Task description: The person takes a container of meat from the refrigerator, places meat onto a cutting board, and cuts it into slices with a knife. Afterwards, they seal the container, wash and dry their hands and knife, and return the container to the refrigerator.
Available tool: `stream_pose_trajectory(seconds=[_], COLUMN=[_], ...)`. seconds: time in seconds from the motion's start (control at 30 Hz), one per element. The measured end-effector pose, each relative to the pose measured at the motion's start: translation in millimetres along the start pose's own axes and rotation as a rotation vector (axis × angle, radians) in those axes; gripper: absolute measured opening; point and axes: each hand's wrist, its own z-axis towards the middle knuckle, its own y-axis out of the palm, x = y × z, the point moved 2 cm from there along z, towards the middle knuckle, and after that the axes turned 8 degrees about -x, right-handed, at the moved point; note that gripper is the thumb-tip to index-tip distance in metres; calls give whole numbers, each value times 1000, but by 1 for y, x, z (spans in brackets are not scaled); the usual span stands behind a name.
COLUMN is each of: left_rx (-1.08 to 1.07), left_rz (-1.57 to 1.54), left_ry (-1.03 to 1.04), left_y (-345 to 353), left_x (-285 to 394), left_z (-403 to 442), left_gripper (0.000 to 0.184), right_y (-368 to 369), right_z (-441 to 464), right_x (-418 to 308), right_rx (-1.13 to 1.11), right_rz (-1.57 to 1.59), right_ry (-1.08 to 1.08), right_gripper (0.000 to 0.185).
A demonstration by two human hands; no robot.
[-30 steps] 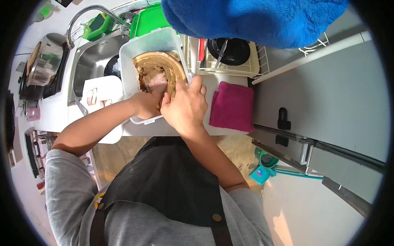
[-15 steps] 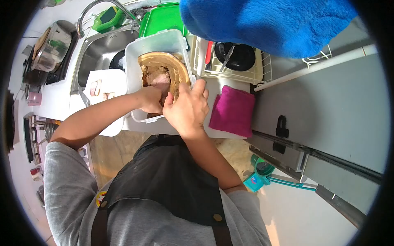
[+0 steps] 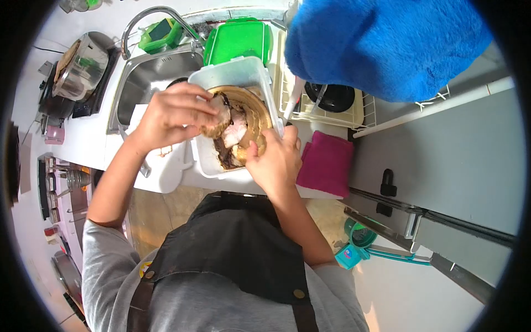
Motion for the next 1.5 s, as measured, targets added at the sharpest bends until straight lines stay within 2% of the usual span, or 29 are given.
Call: stream_pose_trajectory(seconds=[0.27,0.33,0.4,0.43,0.47,0.5,0.53,0.6,0.67,0.73,0.77,0.83,0.9,0.97,1.0,1.07,1.13,1.2,1.27,1.33,1.37,1.4,1.47,1.5], left_rx=[346,432,484,620,752,820,802,871,783,741,700,675,669,750,762,697,714,610,596,511,410,417,348,290], left_rz=[-65,-208,-291,-478,-665,-900,-1309,-1562,-1601,-1685,-1695,-1685,-1673,-1657,-1648,-1043,-987,-622,-612,-637,-641,-642,-999,-1052], left_ry=[124,108,119,-27,-177,-258,-325,-518,-538,-626,-597,-576,-559,-447,-458,-339,-424,-469,-537,-692,-714,-722,-881,-866], left_y=[3,0,6,6,10,20,27,33,31,26,23,19,15,10,9,0,-9,-19,-26,-30,-30,-28,-7,9], left_x=[-15,-23,-32,-36,-43,-52,-58,-67,-76,-78,-81,-88,-91,-88,-89,-88,-79,-73,-67,-64,-66,-70,-86,-98], left_z=[-79,-112,-149,-168,-187,-203,-221,-241,-255,-266,-271,-285,-297,-312,-322,-339,-353,-368,-376,-383,-388,-390,-396,-399], left_gripper=[27,26,27,29,31,38,43,43,42,43,43,43,43,40,40,37,33,29,27,27,30,30,34,37], right_y=[5,8,7,10,9,13,26,54,75,95,106,133,167,209,223,246,266,276,279,265,248,234,208,202], right_z=[0,-3,-11,-17,-27,-35,-40,-51,-54,-58,-62,-67,-70,-72,-72,-69,-67,-65,-67,-75,-79,-84,-92,-95], right_x=[5,3,-16,-36,-59,-77,-94,-131,-155,-167,-172,-179,-188,-203,-216,-235,-243,-243,-234,-222,-219,-215,-203,-197], right_rx=[10,86,447,445,598,752,754,604,584,443,446,131,-56,-126,-149,-177,-226,-249,-278,-319,-453,-585,-643,-686], right_rz=[-85,-143,-418,-418,-329,-239,-244,-84,-86,131,129,327,344,310,229,163,-76,-55,-149,-186,-31,120,217,317], right_ry=[18,6,-84,-82,-117,-149,-140,-203,-239,-254,-249,-172,-288,-423,-478,-547,-578,-581,-496,-512,-380,-242,-188,-125], right_gripper=[28,29,25,25,23,21,21,21,17,14,14,11,8,14,20,26,36,37,38,35,34,33,31,30])
